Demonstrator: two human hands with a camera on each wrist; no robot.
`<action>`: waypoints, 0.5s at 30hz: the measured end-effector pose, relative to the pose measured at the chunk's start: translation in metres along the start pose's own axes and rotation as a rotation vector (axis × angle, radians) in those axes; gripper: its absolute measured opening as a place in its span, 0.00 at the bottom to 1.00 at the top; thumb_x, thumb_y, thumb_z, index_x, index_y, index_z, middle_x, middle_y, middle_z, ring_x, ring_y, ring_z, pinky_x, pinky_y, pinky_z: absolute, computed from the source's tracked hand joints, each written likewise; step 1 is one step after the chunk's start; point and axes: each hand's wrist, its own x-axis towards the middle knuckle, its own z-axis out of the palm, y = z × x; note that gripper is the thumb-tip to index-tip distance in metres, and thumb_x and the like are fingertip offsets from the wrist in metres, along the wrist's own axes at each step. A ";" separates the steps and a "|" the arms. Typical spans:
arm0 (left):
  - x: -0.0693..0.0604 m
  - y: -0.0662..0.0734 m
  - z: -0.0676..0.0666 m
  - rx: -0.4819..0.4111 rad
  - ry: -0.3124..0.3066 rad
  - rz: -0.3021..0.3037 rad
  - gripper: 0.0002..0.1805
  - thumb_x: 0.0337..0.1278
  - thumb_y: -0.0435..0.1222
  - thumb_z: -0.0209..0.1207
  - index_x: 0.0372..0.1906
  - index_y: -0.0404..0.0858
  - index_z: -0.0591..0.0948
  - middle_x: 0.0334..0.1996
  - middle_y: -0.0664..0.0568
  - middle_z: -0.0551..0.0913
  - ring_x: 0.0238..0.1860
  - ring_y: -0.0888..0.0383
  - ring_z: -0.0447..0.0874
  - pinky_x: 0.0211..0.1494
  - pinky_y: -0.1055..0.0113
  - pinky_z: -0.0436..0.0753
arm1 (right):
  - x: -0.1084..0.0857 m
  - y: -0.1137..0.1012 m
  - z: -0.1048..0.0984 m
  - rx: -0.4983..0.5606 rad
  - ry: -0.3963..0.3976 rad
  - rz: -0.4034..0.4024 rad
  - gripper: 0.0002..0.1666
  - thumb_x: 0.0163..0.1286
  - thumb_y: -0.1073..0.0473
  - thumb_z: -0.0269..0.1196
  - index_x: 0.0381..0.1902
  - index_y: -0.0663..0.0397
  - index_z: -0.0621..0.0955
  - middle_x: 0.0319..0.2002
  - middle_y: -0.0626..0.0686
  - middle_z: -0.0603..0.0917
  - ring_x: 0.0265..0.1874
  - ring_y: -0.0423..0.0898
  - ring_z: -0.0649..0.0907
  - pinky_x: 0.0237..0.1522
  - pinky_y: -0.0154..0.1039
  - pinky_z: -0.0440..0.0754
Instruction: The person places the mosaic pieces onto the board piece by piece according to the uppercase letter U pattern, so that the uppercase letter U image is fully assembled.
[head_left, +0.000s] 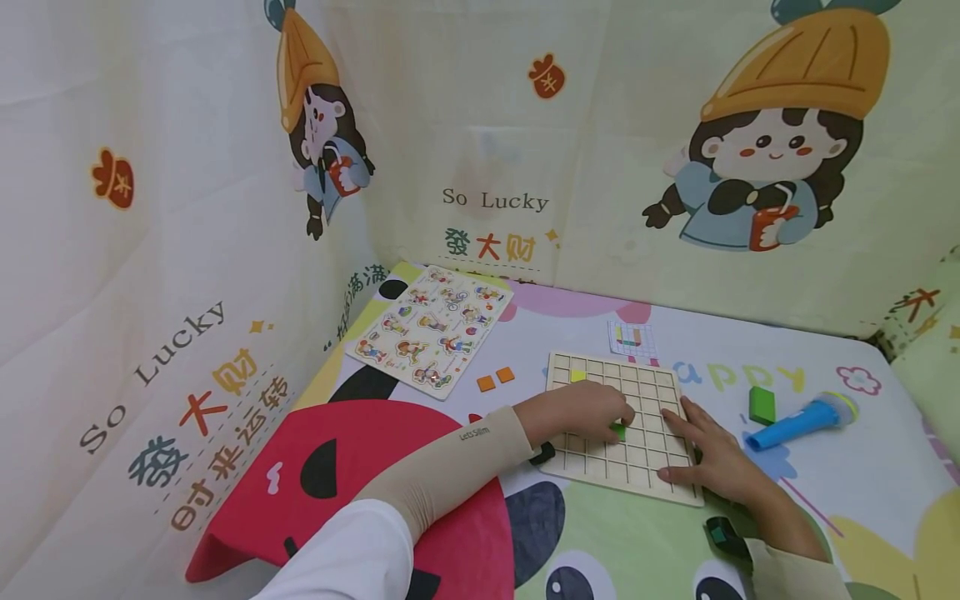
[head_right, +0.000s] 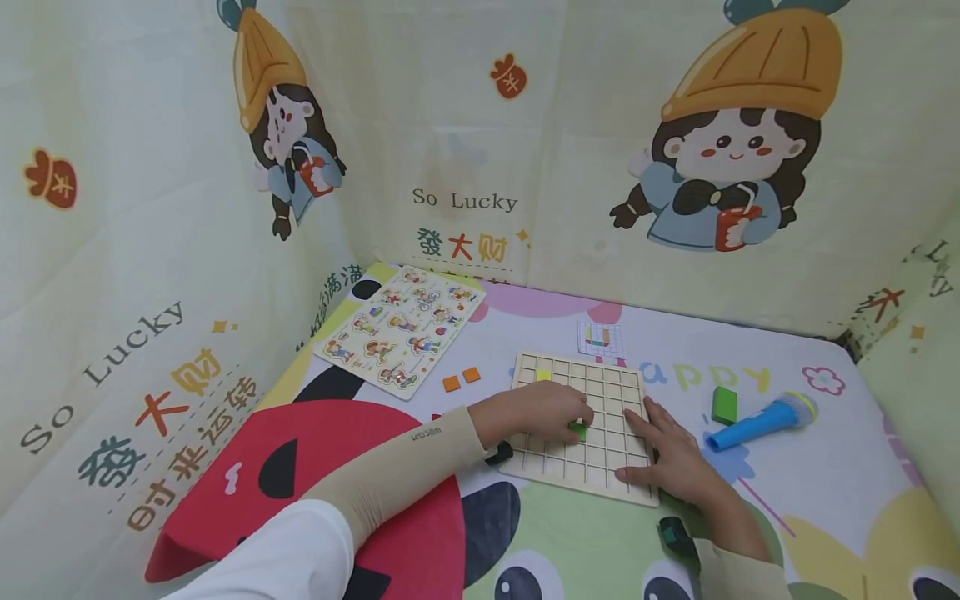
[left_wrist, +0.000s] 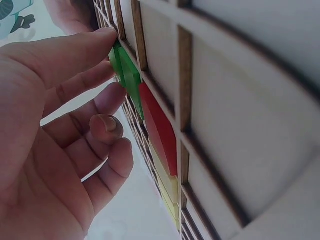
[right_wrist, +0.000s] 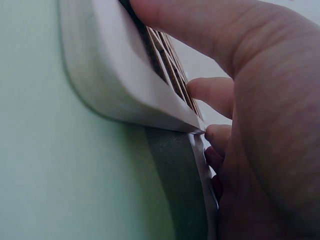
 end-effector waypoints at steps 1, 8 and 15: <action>0.000 0.000 0.000 0.001 0.000 0.000 0.08 0.62 0.50 0.62 0.41 0.54 0.81 0.37 0.66 0.76 0.38 0.70 0.72 0.40 0.71 0.74 | 0.000 0.000 0.000 -0.001 0.000 0.001 0.61 0.52 0.36 0.72 0.75 0.54 0.58 0.76 0.63 0.42 0.72 0.67 0.41 0.55 0.78 0.46; 0.000 -0.001 0.000 -0.005 -0.002 0.003 0.07 0.62 0.49 0.61 0.40 0.54 0.80 0.37 0.66 0.76 0.38 0.70 0.73 0.40 0.71 0.74 | 0.000 0.000 0.000 -0.008 -0.008 0.011 0.62 0.51 0.35 0.72 0.76 0.53 0.58 0.76 0.62 0.41 0.72 0.66 0.41 0.55 0.78 0.46; 0.001 -0.001 0.000 -0.003 -0.005 0.005 0.07 0.62 0.50 0.62 0.39 0.53 0.80 0.37 0.65 0.76 0.38 0.69 0.73 0.40 0.70 0.74 | 0.000 -0.001 0.000 -0.011 -0.010 0.011 0.61 0.52 0.35 0.71 0.76 0.53 0.58 0.76 0.62 0.41 0.73 0.66 0.41 0.55 0.78 0.46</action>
